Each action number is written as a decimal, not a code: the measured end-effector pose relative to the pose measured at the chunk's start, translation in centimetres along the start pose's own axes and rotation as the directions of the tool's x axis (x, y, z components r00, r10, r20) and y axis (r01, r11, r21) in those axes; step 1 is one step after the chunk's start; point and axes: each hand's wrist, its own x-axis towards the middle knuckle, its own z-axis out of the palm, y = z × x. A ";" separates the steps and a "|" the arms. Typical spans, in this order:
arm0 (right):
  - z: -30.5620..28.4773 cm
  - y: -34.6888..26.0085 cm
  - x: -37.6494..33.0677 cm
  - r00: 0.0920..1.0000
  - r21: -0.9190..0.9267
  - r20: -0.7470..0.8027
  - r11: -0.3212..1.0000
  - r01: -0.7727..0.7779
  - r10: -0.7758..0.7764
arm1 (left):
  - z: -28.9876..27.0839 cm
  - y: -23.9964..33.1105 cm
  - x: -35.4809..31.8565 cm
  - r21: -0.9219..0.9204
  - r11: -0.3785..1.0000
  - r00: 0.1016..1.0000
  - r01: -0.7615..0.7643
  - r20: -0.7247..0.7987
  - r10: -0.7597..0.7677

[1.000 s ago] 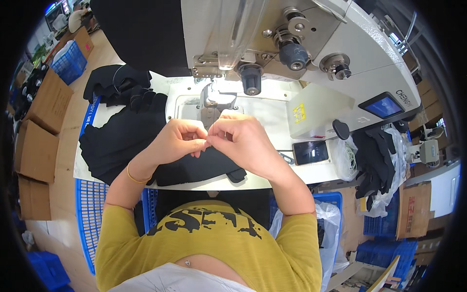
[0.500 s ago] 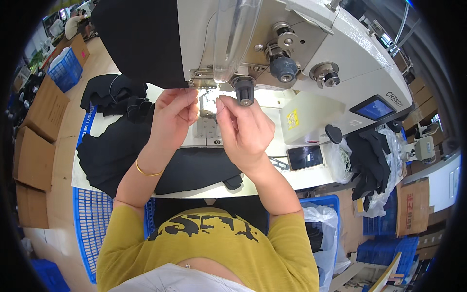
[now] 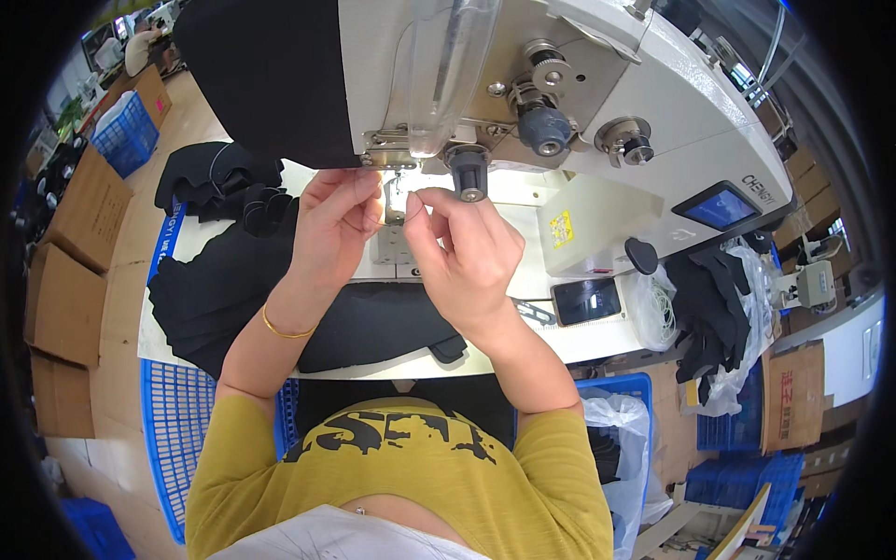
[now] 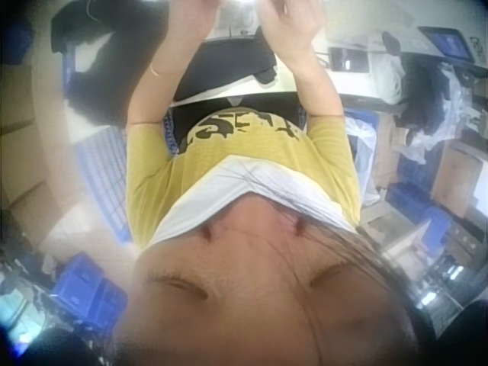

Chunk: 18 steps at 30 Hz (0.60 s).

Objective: The person stitches black fabric pieces together using an industrial sewing machine, then snips the thread.

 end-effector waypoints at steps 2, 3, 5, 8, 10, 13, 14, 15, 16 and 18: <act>0.1 0.0 0.0 1.000 -0.009 0.007 1.000 -0.003 0.003 | 0.0 -0.1 0.0 -0.005 1.000 1.000 -0.003 -0.011 0.003; 0.2 0.0 0.1 1.000 -0.009 -0.008 1.000 0.007 -0.007 | 0.0 -0.1 0.1 -0.014 1.000 1.000 -0.007 0.001 0.007; 0.3 0.0 0.2 1.000 -0.010 -0.023 1.000 0.018 -0.018 | -0.1 -0.1 0.1 -0.025 1.000 1.000 -0.011 0.012 0.011; 0.4 0.1 0.3 0.999 -0.038 -0.028 0.999 0.027 -0.029 | -0.1 -0.2 0.2 -0.029 1.000 1.000 -0.008 -0.003 0.008; 0.5 0.2 0.3 0.999 -0.057 -0.029 0.998 0.026 -0.027 | -0.1 -0.2 0.2 -0.034 0.999 1.000 -0.006 0.005 0.006; 0.6 0.3 0.6 0.999 -0.080 -0.004 0.996 0.047 -0.047 | 0.5 -0.4 0.1 -0.043 0.999 0.999 -0.007 -0.039 0.005; 0.9 0.4 0.8 0.999 -0.083 -0.004 0.995 0.049 -0.049 | 0.4 -0.5 0.2 -0.046 0.999 0.999 -0.007 -0.037 0.005; 1.4 0.7 0.9 0.998 -0.069 -0.028 0.996 0.049 -0.051 | 0.0 -0.8 0.4 -0.067 0.998 1.000 -0.003 -0.031 0.001; 1.9 0.9 0.8 0.997 -0.055 -0.051 0.997 0.050 -0.052 | -0.3 -0.9 0.5 -0.088 0.996 1.000 0.001 -0.024 -0.003; 2.5 1.1 0.6 0.998 -0.051 -0.059 0.998 0.034 -0.037 | -0.3 -1.3 0.6 -0.071 0.997 0.998 0.034 -0.059 -0.038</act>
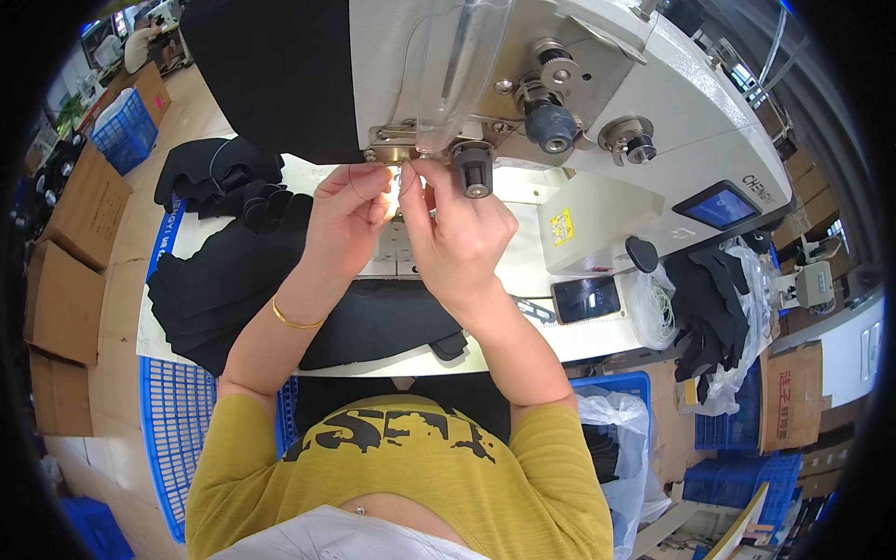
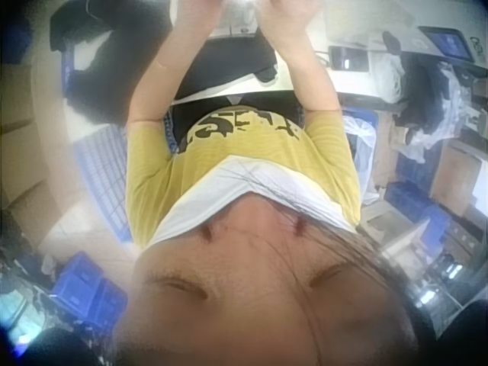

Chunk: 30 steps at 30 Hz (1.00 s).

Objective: The person stitches black fabric pieces together using an industrial sewing machine, then snips the thread.

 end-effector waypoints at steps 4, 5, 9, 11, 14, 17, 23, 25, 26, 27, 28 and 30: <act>0.0 -0.6 0.0 0.998 -0.006 0.010 0.998 -0.066 0.066 | 0.1 -0.5 0.0 0.099 0.994 0.999 -0.054 0.006 0.054; 0.0 -0.6 0.0 0.998 -0.004 0.011 0.998 -0.068 0.068 | 0.1 -0.6 0.0 0.100 0.993 0.999 -0.054 0.004 0.054; -0.6 -0.8 0.4 0.989 0.001 0.077 0.992 -0.127 0.126 | 0.8 -0.5 -0.1 0.282 0.943 0.984 -0.175 0.021 0.176; -1.3 -0.9 0.0 0.978 0.000 0.121 0.985 -0.172 0.171 | 0.6 -0.2 -0.6 0.334 0.921 0.978 -0.203 0.022 0.207; -2.5 -0.9 -0.8 0.932 0.040 0.221 0.952 -0.303 0.287 | -1.2 1.1 -2.1 0.741 0.665 0.989 0.090 0.010 -0.144; -3.7 -1.6 -1.2 0.474 0.420 0.725 0.224 -0.879 0.500 | -2.4 0.6 -3.4 0.587 0.777 0.956 0.229 0.016 -0.293; -4.4 -0.5 -5.5 0.499 0.388 0.695 0.314 -0.866 0.517 | -1.3 0.2 -4.8 0.801 0.564 0.935 0.202 0.013 -0.353; -5.1 -0.2 -6.5 0.464 0.323 0.737 0.347 -0.881 0.491 | -1.0 0.8 -4.7 0.777 0.597 0.918 0.201 0.064 -0.391; -5.5 0.1 -6.6 0.458 0.322 0.732 0.336 -0.885 0.505 | -0.7 1.3 -4.5 0.746 0.636 0.902 0.200 0.113 -0.416; -5.9 0.4 -6.9 0.433 0.307 0.741 0.315 -0.898 0.513 | -0.3 1.8 -4.1 0.736 0.641 0.905 0.217 0.095 -0.415; -6.3 0.6 -7.3 0.402 0.286 0.752 0.290 -0.913 0.522 | 0.4 2.1 -3.9 0.720 0.676 0.933 0.156 0.116 -0.339; -6.7 0.8 -8.1 0.382 0.265 0.757 0.286 -0.921 0.531 | 0.9 2.3 -3.1 0.760 0.646 0.949 0.072 0.148 -0.280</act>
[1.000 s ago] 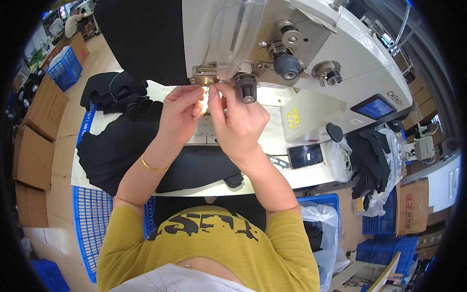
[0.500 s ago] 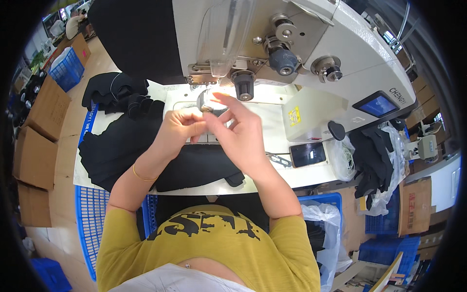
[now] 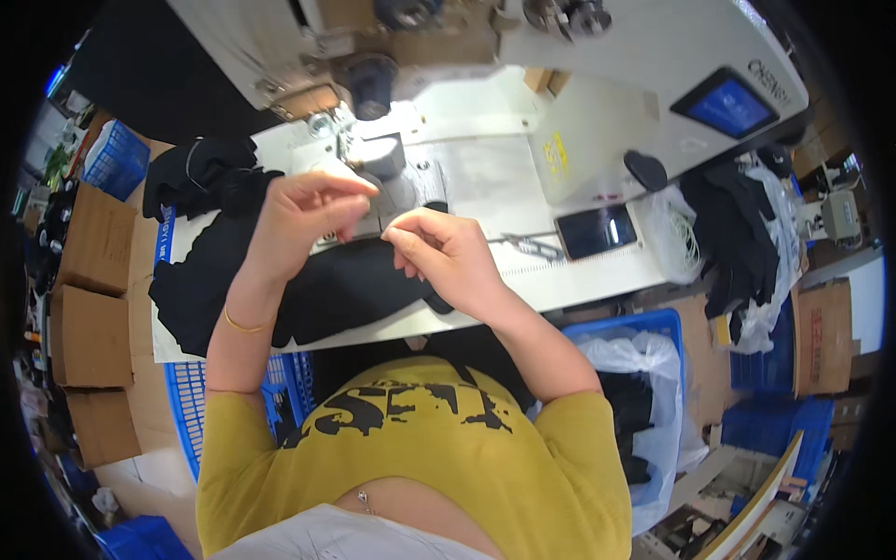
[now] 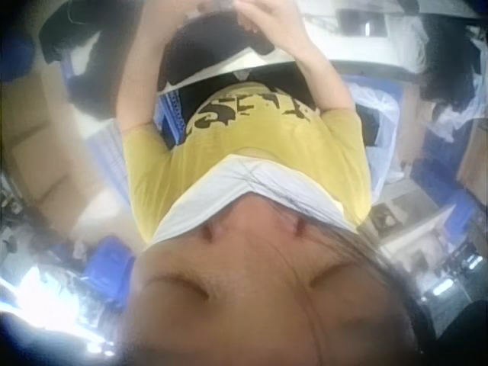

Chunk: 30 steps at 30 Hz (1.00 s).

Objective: The person stitches black fabric pieces together using an industrial sewing machine, then snips the thread.

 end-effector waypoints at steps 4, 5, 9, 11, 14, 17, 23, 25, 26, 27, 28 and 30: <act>-1.2 1.4 -1.4 0.988 -0.260 0.112 0.957 0.132 -0.106 | 0.2 -0.5 0.7 0.023 1.000 0.995 0.008 -0.100 -0.006; -2.6 2.1 -1.8 0.986 -0.382 0.018 0.910 0.160 -0.166 | -0.1 -0.6 0.8 0.043 0.999 0.996 0.008 -0.094 -0.004; -11.2 6.6 -3.2 0.929 -0.974 -0.061 0.224 0.024 -0.366 | -0.9 -0.7 0.8 0.144 0.989 0.995 0.038 -0.093 -0.025; -13.4 9.0 -4.1 0.949 -0.977 -0.009 0.206 0.059 -0.314 | -0.8 -0.7 0.7 0.162 0.985 0.994 0.063 -0.099 -0.047; -13.4 10.4 -3.9 0.925 -0.980 0.088 0.135 0.147 -0.369 | -0.8 -0.5 0.2 0.185 0.978 0.990 0.095 -0.119 -0.073; -13.6 10.7 -3.2 0.917 -0.972 -0.017 0.221 0.077 -0.397 | -0.4 -0.2 0.0 0.189 0.977 0.990 0.093 -0.120 -0.072; -6.4 -0.2 -0.2 0.997 -0.290 -0.021 0.953 -0.083 0.080 | -0.8 0.1 -0.5 0.267 0.961 0.988 0.079 -0.147 -0.040; -4.2 -2.8 0.7 0.996 -0.491 0.094 0.870 0.048 -0.001 | -0.8 0.2 -0.5 0.287 0.955 0.987 0.081 -0.156 -0.037; -3.7 -3.1 1.2 0.996 -0.491 0.091 0.870 0.049 -0.005 | -0.7 0.4 -0.5 0.295 0.952 0.989 0.075 -0.148 -0.032; -3.4 -3.3 1.9 0.990 -0.512 0.137 0.857 0.063 0.009 | -0.5 0.5 -0.5 0.305 0.950 0.990 0.069 -0.140 -0.026; -3.1 -3.4 2.4 0.983 -0.532 0.183 0.843 0.079 0.024 | -0.4 0.6 -0.4 0.309 0.949 0.990 0.065 -0.138 -0.023; -2.5 -3.4 3.1 0.979 -0.537 0.202 0.838 0.100 0.013 | -0.2 0.4 -0.4 0.315 0.949 0.989 0.015 -0.146 0.033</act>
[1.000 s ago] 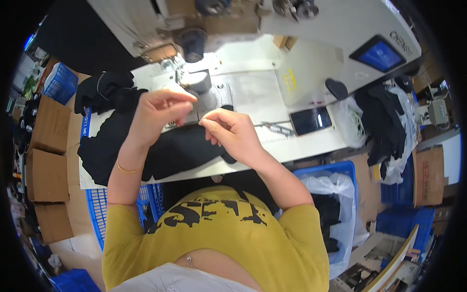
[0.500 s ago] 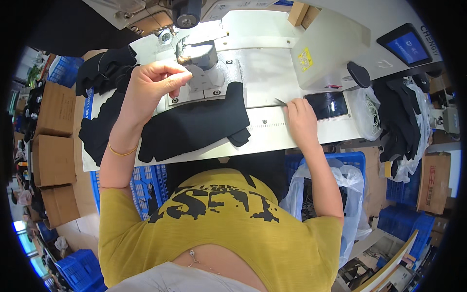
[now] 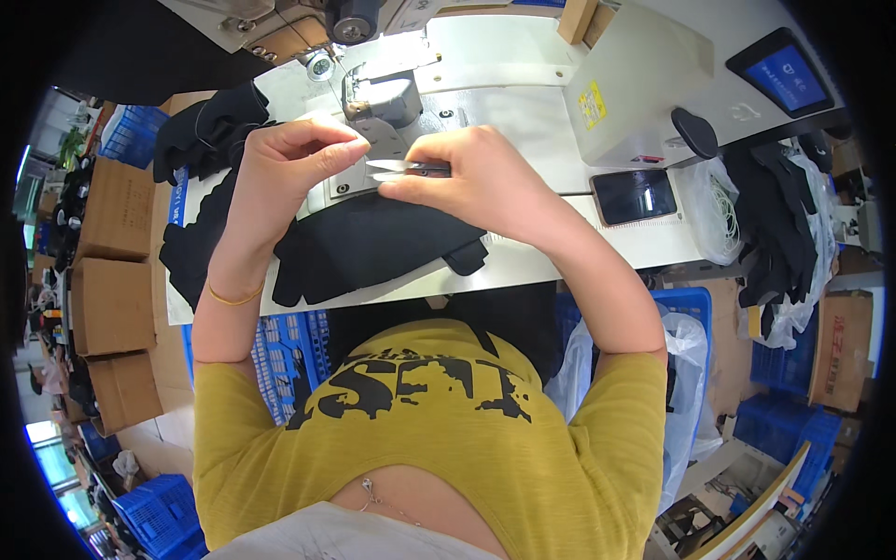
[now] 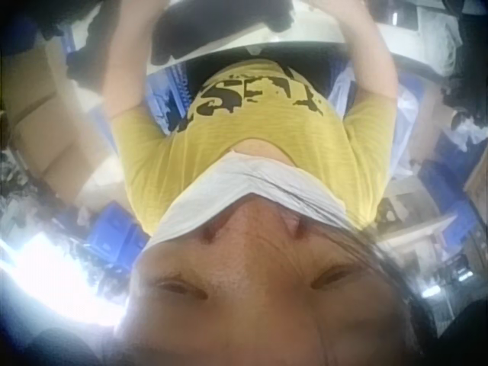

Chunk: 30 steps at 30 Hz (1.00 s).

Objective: The person stitches black fabric pieces together using an industrial sewing machine, then snips the thread.

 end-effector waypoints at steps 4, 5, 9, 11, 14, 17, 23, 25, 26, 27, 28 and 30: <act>0.8 -0.2 0.9 0.995 0.116 0.076 0.992 0.056 -0.065 | 0.1 0.0 0.1 0.017 1.000 1.000 -0.010 0.013 0.010; 0.8 -0.1 1.0 0.993 0.152 0.081 0.985 0.077 -0.090 | 0.2 0.0 0.1 0.004 1.000 1.000 0.001 0.006 -0.001; 0.4 1.3 0.0 0.996 0.053 0.063 0.997 0.062 -0.066 | 0.4 -0.3 -0.5 -0.064 0.997 0.995 -0.043 -0.092 0.037; 0.2 4.0 -1.0 0.986 -0.176 -0.130 0.981 0.078 -0.102 | 0.8 -1.2 -0.5 -0.172 0.973 0.965 -0.153 -0.240 0.109; -0.1 9.6 -3.3 0.928 -0.507 -0.357 0.857 -0.096 -0.107 | 1.0 -1.9 0.1 -0.339 0.885 0.892 -0.318 -0.424 0.158; -0.4 11.1 -4.5 0.886 -0.490 -0.452 0.802 -0.341 0.101 | 1.0 -1.8 0.6 -0.455 0.822 0.891 -0.342 -0.434 0.131; -1.6 1.9 -3.5 0.966 -0.084 -0.222 0.984 -0.158 0.136 | 1.2 -1.7 0.4 -0.326 0.928 0.957 -0.180 -0.275 0.089; -1.5 0.0 -2.3 0.979 -0.154 -0.190 0.987 0.047 -0.076 | 1.5 -1.7 0.3 -0.305 0.942 0.966 -0.138 -0.251 0.060; -1.6 -0.6 -1.7 0.978 -0.148 -0.198 0.988 0.042 -0.071 | 1.6 -1.8 0.3 -0.282 0.954 0.969 -0.104 -0.243 0.033; -1.9 -1.0 -1.2 0.991 -0.178 -0.122 0.984 0.024 -0.046 | 1.7 -1.7 0.4 -0.277 0.955 0.971 -0.102 -0.237 0.035; -1.9 -1.3 -0.7 0.999 -0.210 -0.045 0.978 0.010 -0.019 | 1.8 -1.6 0.4 -0.235 0.965 0.973 -0.121 -0.221 0.068; -1.8 -1.2 -0.1 0.997 -0.254 -0.051 0.966 0.039 -0.054 | 1.9 -1.4 0.3 -0.189 0.972 0.974 -0.142 -0.202 0.103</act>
